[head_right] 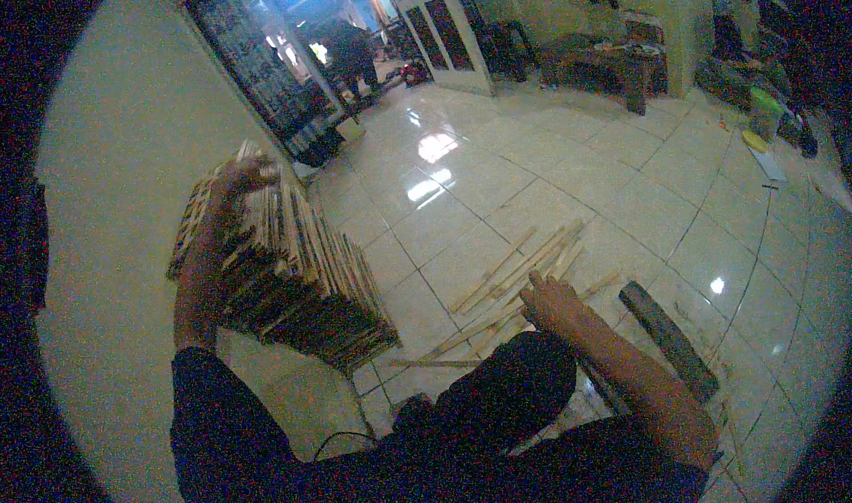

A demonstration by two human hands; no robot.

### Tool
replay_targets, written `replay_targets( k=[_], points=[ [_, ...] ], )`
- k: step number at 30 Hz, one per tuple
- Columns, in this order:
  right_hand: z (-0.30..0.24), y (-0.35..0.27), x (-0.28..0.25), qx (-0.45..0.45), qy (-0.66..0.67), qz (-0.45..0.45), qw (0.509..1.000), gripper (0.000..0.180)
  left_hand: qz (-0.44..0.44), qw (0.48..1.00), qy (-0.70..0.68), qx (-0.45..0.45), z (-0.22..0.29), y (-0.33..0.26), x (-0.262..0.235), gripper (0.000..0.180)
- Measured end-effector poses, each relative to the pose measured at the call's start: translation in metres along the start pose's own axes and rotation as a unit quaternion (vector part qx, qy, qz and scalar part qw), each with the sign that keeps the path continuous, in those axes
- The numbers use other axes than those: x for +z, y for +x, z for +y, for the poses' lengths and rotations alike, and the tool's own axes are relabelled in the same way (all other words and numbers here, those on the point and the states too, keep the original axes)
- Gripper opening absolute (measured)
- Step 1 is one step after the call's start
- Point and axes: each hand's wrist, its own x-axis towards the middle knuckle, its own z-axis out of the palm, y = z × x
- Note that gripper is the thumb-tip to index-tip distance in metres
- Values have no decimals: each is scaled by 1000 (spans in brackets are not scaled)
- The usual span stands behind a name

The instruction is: The person assembles a wooden lattice frame on the floor, using a hammer to secure the pieces. They adjust the frame, add slats, and use a knife to trim excess material.

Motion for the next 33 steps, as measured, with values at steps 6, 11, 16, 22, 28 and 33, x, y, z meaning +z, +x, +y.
replay_targets(
  k=[6,11,16,22,28,33],
  points=[
    [-4,-2,-7,20,-7,-29,999,33,-153,985,73,-16,29,-13,-13,61],
    [-7,-2,-7,30,-3,-70,997,31,-50,990,-62,118,74,-26,-19,64],
    [-1,1,0,25,-25,-71,997,30,-102,877,-247,399,192,-70,-38,60],
    [6,-9,5,4,-10,-54,999,32,-51,730,-289,618,310,-132,-69,49],
    [29,-36,1,19,27,1,999,30,61,505,-440,740,414,-174,-82,39],
    [54,-71,-15,139,74,3,987,33,-24,490,-424,761,477,-210,-63,32]
  ],
)
